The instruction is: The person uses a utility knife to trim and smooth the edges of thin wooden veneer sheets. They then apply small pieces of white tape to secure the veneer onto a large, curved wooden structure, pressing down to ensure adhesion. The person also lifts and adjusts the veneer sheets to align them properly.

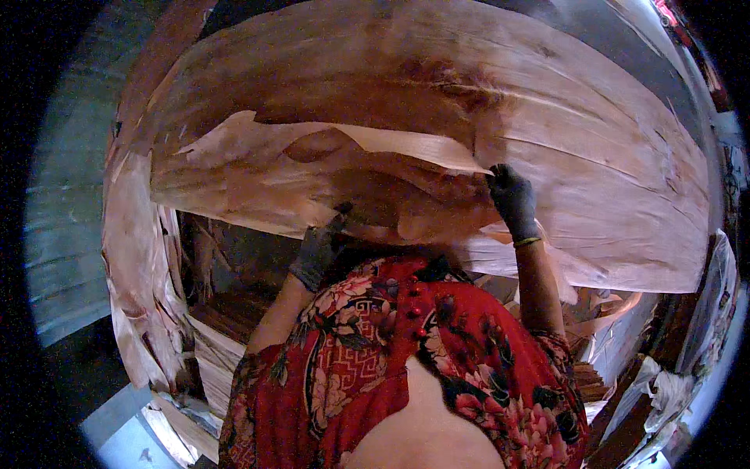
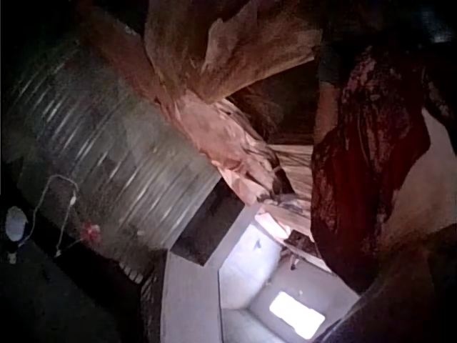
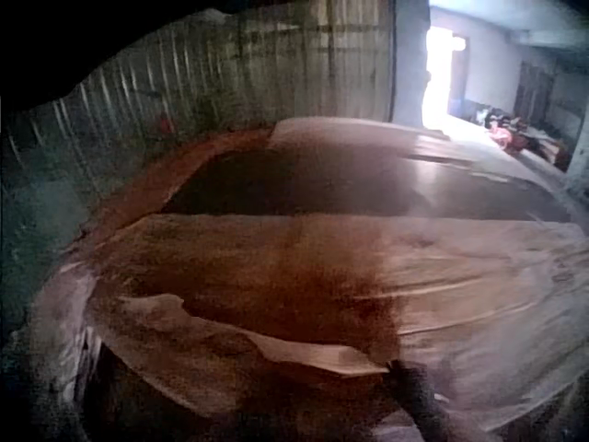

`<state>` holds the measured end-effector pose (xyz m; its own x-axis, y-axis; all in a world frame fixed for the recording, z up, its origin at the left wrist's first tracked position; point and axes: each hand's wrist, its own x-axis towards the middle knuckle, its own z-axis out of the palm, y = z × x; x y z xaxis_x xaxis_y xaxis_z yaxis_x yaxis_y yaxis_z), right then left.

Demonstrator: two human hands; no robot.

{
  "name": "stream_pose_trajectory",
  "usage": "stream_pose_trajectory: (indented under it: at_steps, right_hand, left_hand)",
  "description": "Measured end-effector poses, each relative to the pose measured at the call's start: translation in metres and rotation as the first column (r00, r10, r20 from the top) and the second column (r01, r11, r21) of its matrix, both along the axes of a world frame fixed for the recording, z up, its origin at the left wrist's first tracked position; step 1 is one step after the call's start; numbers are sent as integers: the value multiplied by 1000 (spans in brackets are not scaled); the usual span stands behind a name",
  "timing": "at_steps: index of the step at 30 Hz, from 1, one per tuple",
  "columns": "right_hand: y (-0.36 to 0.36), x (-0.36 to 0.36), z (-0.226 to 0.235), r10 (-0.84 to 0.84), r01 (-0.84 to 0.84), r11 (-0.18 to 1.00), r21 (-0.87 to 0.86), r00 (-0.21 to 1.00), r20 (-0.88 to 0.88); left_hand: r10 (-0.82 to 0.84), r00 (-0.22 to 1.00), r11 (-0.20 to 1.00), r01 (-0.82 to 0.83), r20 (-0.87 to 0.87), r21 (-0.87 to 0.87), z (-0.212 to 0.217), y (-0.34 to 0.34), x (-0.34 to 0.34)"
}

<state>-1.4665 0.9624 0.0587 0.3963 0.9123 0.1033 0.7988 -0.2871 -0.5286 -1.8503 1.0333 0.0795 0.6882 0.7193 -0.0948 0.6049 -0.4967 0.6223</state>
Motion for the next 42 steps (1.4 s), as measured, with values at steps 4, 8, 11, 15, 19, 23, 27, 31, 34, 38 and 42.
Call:
stream_pose_trajectory:
  at_steps: [4,8,11,15,19,23,27,31,34,38,42]
  right_hand:
    - [5,20,-8,-97,87,994,-65,981,-169]
    - [18,24,-4,-122,108,992,-65,953,-277]
    - [24,8,19,-181,177,984,-36,959,-220]
    - [11,-21,77,-26,41,969,243,998,-65]
    - [-2,-61,104,289,-332,937,-106,910,-296]
    - [8,-90,83,353,-354,930,-102,935,-24]
    - [9,-68,72,118,-118,987,107,993,13]
    - [-25,-27,64,-154,173,979,107,974,-166]
    - [-83,12,44,-267,326,924,202,925,-271]
    - [-222,105,45,-611,613,790,2,788,68]
    - [-350,145,85,-865,881,472,39,454,214]
  left_hand:
    - [496,865,660,-325,69,-677,-20,-6,-26]
    - [877,479,24,-111,-32,-993,-36,-3,-48]
    - [791,599,412,-374,123,-831,-19,-2,-50]
    - [403,902,843,-300,154,-446,26,3,-18]
    - [70,973,994,-50,221,-93,52,27,40]
    - [706,643,277,137,298,-951,64,51,84]
    - [-57,899,952,180,435,-247,70,65,101]
    - [98,944,989,-129,316,79,40,94,113]
    - [-87,994,789,31,63,613,-5,127,119]
    - [-140,985,699,169,-98,695,-52,158,126]
    - [-130,979,699,201,-154,687,-62,166,134]
